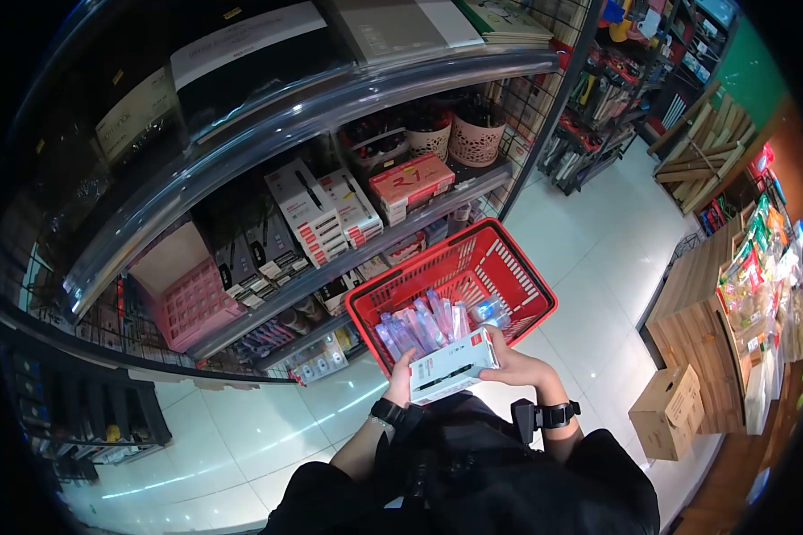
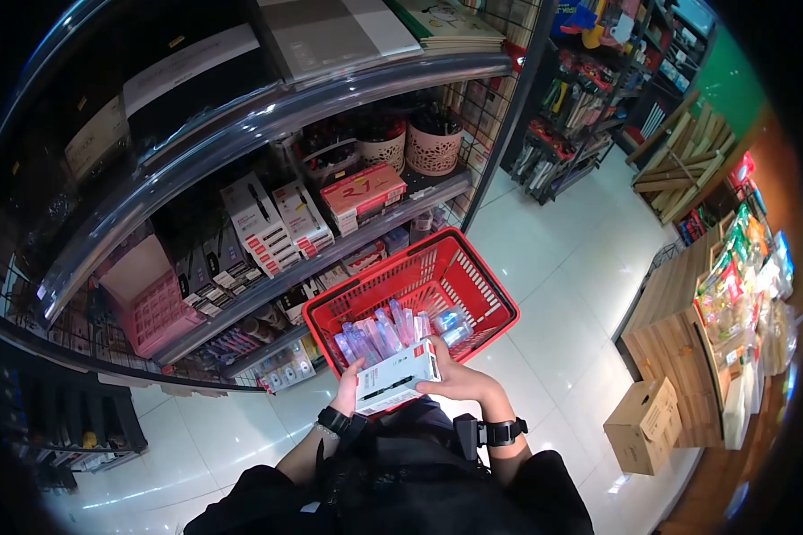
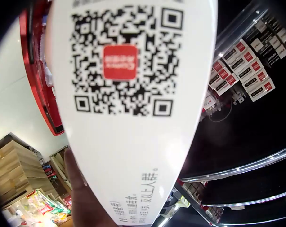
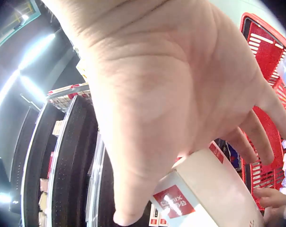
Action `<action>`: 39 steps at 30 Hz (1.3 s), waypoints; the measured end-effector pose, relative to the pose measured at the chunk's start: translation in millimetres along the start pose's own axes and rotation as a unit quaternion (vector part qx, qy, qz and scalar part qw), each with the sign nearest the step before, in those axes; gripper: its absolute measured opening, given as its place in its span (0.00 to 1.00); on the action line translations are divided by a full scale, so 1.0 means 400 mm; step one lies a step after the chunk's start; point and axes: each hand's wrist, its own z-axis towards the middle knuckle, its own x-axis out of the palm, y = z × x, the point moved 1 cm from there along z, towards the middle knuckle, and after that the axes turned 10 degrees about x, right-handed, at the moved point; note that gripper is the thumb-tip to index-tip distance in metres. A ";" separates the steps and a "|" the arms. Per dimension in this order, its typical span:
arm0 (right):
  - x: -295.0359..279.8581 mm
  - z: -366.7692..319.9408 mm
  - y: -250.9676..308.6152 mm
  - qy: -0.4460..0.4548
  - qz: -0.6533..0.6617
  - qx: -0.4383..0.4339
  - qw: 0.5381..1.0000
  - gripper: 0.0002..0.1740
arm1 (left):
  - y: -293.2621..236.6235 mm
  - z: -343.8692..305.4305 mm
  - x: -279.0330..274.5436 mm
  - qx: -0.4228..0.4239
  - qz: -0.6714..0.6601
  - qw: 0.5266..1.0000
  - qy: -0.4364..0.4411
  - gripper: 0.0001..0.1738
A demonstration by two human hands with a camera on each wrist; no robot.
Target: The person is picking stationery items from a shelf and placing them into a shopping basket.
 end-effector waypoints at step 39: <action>0.029 -0.032 0.019 -0.136 0.218 0.061 0.965 0.37 | -0.017 -0.093 0.185 0.013 0.004 0.981 0.193 0.32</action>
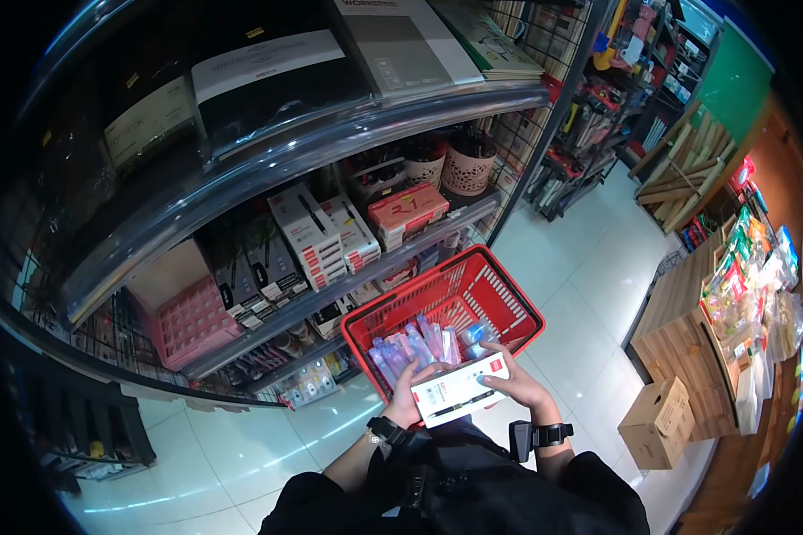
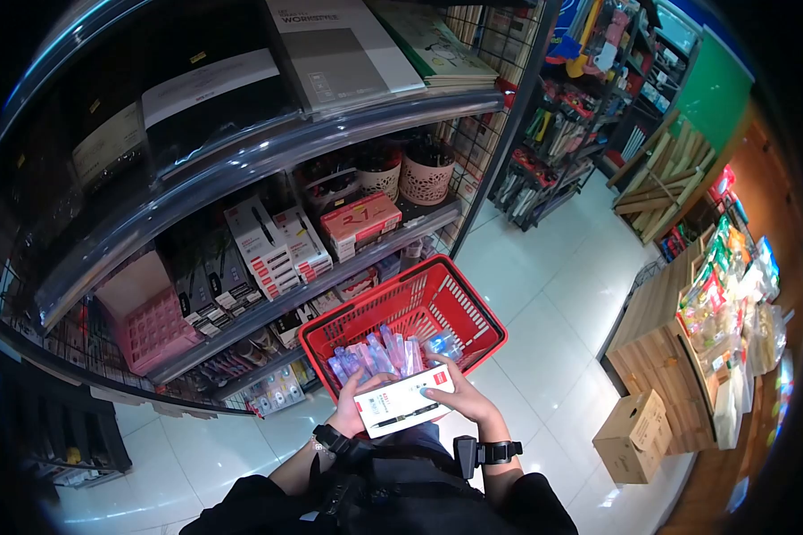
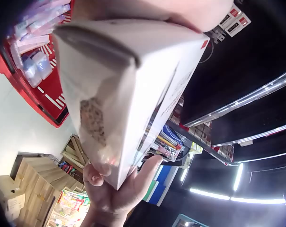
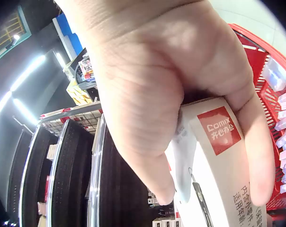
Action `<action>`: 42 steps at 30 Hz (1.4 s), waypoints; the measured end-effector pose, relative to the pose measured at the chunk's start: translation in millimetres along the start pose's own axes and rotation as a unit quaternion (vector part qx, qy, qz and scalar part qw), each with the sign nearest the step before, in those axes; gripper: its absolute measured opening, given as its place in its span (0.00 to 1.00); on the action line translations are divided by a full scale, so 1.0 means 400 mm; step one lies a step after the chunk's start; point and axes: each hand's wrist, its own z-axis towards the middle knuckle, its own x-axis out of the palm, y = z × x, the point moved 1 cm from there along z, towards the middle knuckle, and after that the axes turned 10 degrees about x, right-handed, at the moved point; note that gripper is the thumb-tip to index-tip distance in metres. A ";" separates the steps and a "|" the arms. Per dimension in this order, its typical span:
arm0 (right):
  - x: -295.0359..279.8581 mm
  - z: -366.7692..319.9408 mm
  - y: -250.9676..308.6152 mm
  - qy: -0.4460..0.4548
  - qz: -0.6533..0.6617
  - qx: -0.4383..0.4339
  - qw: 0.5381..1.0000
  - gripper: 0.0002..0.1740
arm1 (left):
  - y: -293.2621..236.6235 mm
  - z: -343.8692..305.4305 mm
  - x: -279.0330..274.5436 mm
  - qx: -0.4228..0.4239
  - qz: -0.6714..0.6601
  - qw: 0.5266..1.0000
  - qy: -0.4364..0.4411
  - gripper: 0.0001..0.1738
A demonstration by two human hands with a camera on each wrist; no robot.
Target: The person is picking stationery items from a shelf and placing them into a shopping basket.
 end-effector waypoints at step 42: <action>0.353 0.551 0.389 -0.095 -0.313 -0.455 0.828 0.46 | 0.102 -0.135 0.011 0.339 0.163 0.898 -0.229 0.33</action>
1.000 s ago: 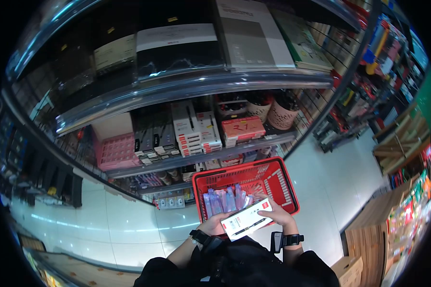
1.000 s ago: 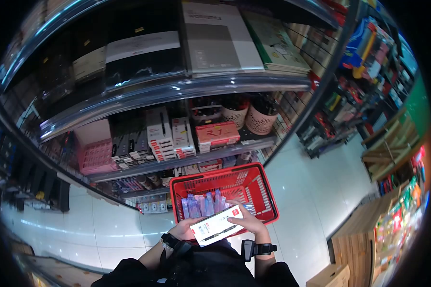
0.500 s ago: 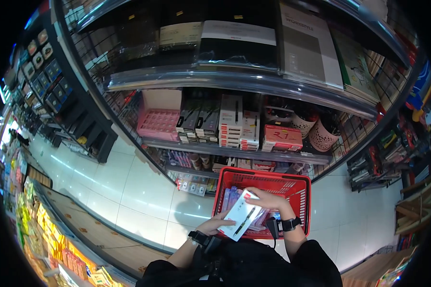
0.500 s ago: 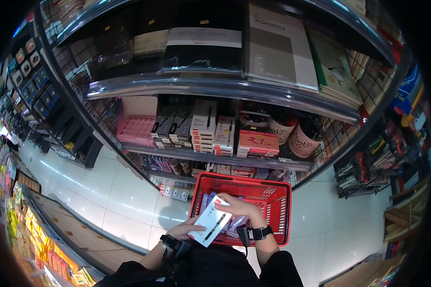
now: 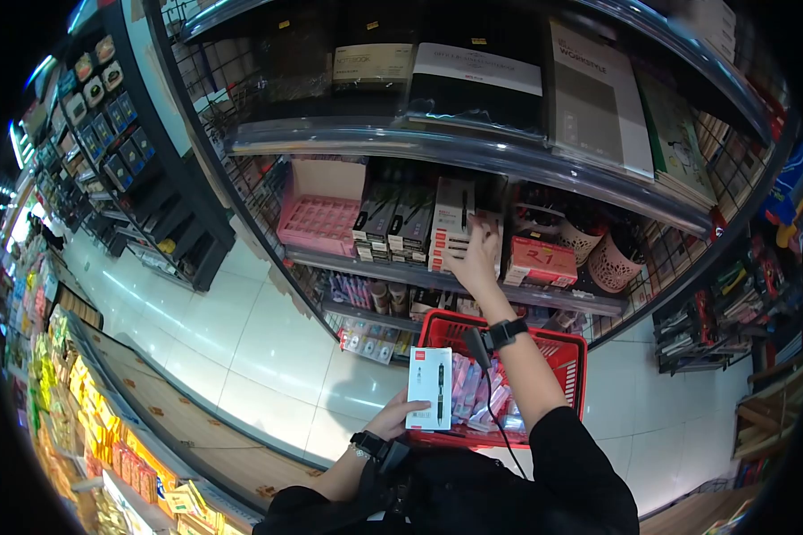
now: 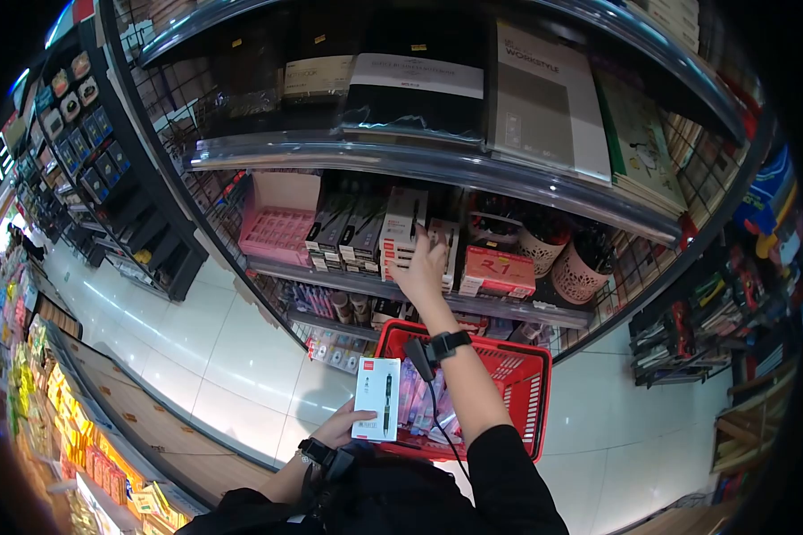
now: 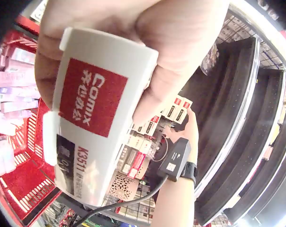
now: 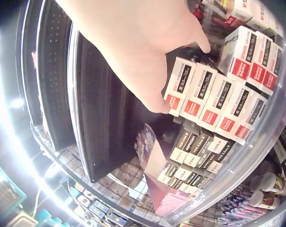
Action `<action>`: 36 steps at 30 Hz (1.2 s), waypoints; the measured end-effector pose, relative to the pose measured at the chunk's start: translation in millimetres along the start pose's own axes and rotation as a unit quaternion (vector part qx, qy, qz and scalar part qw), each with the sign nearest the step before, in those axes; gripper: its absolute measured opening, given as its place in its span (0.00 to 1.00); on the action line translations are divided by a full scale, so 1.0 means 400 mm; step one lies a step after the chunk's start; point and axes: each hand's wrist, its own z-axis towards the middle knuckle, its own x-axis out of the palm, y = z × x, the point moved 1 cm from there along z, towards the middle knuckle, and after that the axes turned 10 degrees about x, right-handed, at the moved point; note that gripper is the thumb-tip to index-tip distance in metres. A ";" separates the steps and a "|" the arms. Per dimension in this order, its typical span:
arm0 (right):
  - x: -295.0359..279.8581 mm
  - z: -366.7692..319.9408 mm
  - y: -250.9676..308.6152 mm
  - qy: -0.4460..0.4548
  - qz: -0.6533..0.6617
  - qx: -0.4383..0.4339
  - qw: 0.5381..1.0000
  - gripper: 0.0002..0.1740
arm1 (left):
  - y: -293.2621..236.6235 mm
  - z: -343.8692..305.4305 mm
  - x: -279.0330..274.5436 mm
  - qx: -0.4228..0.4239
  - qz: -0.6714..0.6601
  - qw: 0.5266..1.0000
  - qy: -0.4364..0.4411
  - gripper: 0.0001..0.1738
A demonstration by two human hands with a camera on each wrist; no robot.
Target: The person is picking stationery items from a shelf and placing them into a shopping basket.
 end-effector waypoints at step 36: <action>-0.330 -0.429 0.018 0.138 0.018 0.007 0.990 0.40 | -0.002 0.121 0.189 0.209 -0.106 0.962 0.141 0.37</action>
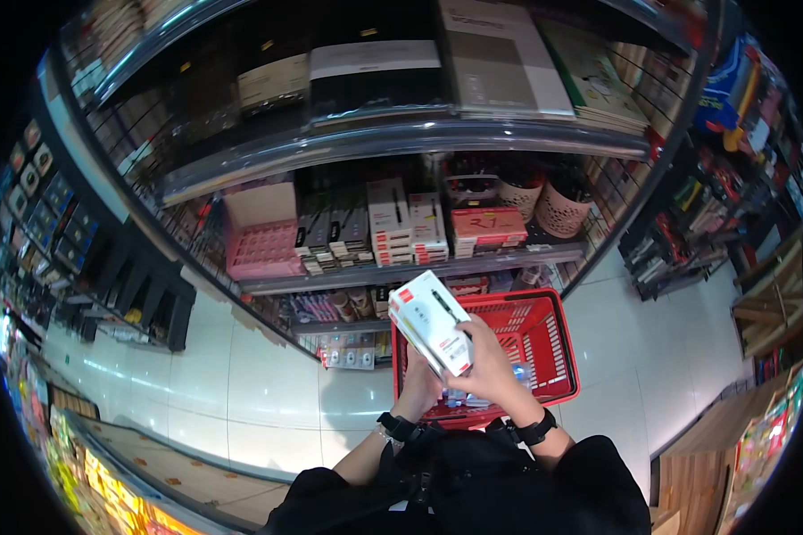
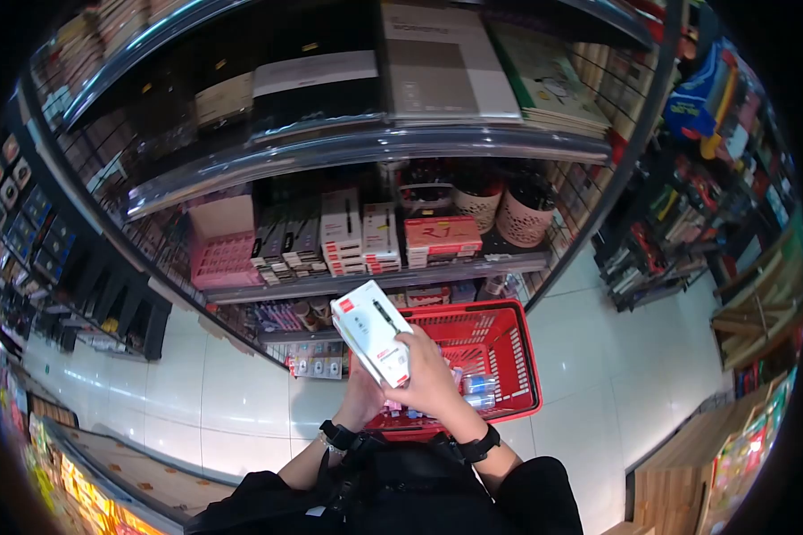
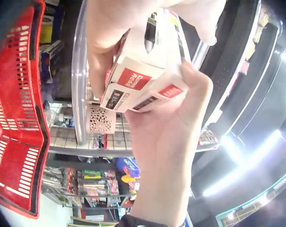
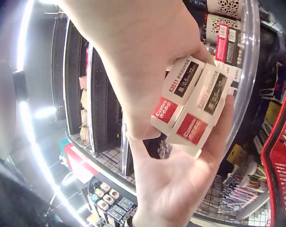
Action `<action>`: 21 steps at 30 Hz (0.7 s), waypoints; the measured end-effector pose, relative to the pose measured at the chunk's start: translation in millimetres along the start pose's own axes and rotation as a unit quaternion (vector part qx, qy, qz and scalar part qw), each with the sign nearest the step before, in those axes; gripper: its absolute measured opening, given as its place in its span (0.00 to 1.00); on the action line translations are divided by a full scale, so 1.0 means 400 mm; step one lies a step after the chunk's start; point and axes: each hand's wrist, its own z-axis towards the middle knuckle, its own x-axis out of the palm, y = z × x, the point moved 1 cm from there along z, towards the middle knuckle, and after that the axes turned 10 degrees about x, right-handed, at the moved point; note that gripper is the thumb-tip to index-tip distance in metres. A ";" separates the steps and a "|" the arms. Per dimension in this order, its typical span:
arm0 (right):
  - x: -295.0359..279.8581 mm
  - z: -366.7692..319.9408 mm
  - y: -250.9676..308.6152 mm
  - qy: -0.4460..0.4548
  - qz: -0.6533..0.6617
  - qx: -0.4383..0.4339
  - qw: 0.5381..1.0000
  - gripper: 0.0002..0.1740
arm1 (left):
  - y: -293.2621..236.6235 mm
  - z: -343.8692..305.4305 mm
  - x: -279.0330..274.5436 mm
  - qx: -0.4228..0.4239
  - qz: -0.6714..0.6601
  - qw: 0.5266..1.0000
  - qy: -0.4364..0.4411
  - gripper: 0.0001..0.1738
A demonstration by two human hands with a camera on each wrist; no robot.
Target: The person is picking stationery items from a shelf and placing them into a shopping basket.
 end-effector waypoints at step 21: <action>-0.081 -0.132 -0.014 -0.017 0.004 0.085 0.996 0.48 | 0.052 0.019 0.099 -0.060 0.129 0.990 0.028 0.32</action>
